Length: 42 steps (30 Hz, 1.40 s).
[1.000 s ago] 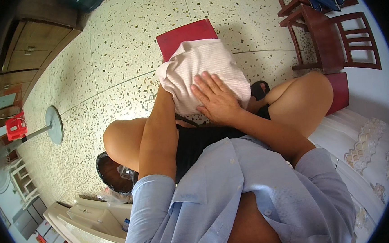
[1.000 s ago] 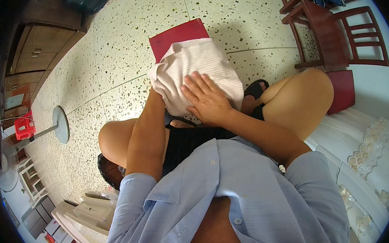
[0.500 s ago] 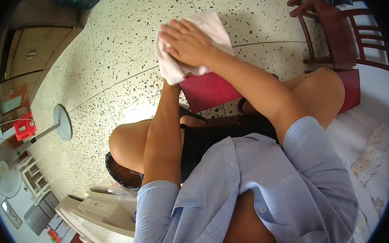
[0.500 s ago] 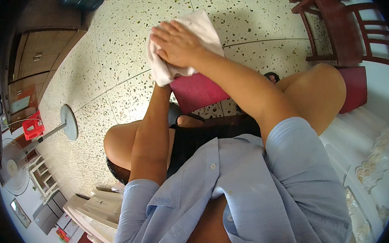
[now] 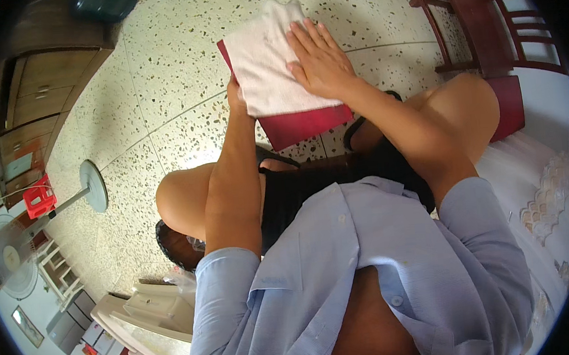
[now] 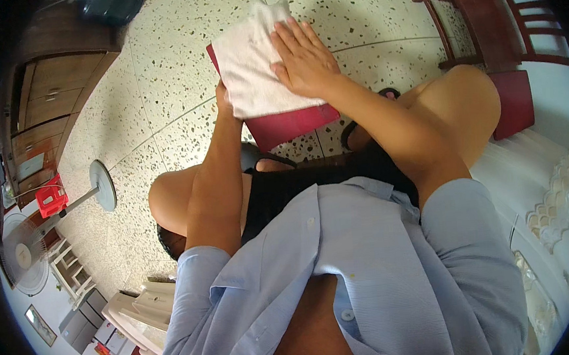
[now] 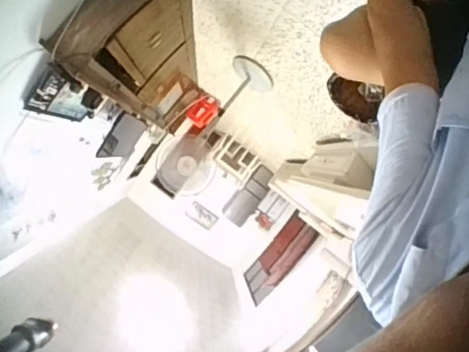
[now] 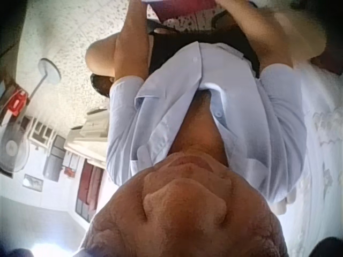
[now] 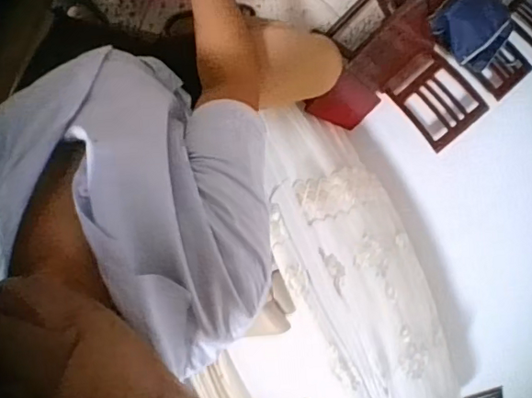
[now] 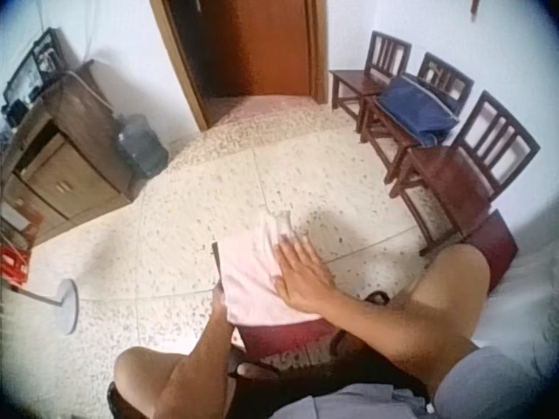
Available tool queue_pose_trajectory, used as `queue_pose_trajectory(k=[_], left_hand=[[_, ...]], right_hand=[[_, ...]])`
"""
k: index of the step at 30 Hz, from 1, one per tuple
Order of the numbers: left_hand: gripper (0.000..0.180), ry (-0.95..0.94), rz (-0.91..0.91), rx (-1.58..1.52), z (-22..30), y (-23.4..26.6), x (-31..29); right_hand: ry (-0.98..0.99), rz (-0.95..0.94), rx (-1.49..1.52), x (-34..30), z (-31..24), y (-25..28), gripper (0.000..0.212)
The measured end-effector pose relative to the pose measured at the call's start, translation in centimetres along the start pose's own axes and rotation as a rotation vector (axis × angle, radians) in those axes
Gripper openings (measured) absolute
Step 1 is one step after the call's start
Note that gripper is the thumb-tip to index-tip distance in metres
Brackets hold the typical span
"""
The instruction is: The person wipes the legs, frames, and tops of several small wooden stools with a cloth, handling them one at a time and moving them between the floor and a nearby surface.
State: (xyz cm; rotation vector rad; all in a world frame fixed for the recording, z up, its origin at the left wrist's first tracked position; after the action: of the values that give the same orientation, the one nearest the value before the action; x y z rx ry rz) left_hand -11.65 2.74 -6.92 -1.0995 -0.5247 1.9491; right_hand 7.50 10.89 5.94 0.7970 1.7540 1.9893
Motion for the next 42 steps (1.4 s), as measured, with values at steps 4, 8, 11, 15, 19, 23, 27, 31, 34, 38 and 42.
queue_pose_trajectory(k=[4,8,11,15,19,23,27,31,34,38,42], left_hand=[[0.063,0.012,-0.1,0.064,-2.5,-3.3,-1.3],[0.062,-0.026,-0.172,0.013,-2.7,-4.4,-0.9],[0.061,-0.097,-0.224,0.04,-2.2,-4.3,-0.7],[0.061,-0.216,-0.283,0.094,-1.2,-4.1,-0.4],[0.061,-0.278,-0.339,0.133,-0.9,-5.4,0.1],[0.062,-0.198,-0.331,0.045,-0.1,-7.7,0.5],[0.067,-0.096,-0.327,0.049,-1.4,-8.2,0.7],[0.062,0.042,-0.345,-0.133,-1.6,-5.4,0.4],[0.061,0.002,-0.254,-0.098,-2.0,-4.8,-0.3],[0.061,-0.036,-0.164,-0.081,-2.4,-4.3,-1.1],[0.06,-0.115,-0.106,-0.068,-1.9,-4.1,-1.7]], right_hand=[[0.081,-0.188,-0.034,-6.0,-3.2,1.3,0.07],[0.119,-0.101,0.074,-8.2,-5.7,2.8,0.067],[0.157,-0.043,0.112,-6.6,-5.1,3.0,0.066],[0.101,0.037,0.09,-2.9,-4.5,2.3,0.063],[0.077,0.098,0.037,1.3,-3.9,0.5,0.06],[0.18,0.105,0.015,4.2,-2.3,-0.4,0.06],[0.324,0.167,-0.016,3.8,0.5,-0.8,0.06],[0.328,0.09,-0.1,0.1,0.5,0.2,0.062],[0.267,-0.034,-0.075,-4.2,-1.3,0.5,0.065],[0.22,-0.143,0.017,-6.4,-4.2,1.5,0.068],[0.303,-0.086,0.086,-4.0,-6.5,2.4,0.064]])
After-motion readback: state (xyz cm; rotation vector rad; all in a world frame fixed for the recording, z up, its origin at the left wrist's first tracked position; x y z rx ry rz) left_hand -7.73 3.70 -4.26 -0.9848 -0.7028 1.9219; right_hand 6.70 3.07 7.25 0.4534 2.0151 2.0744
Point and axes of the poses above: each hand's wrist, its own x-axis towards the middle knuckle, its own y-axis out of the back of the hand, z = x × y, the point moved 6 cm from there along x, towards the middle knuckle, and after that the axes turned 8 degrees about -x, right-handed, at the moved point
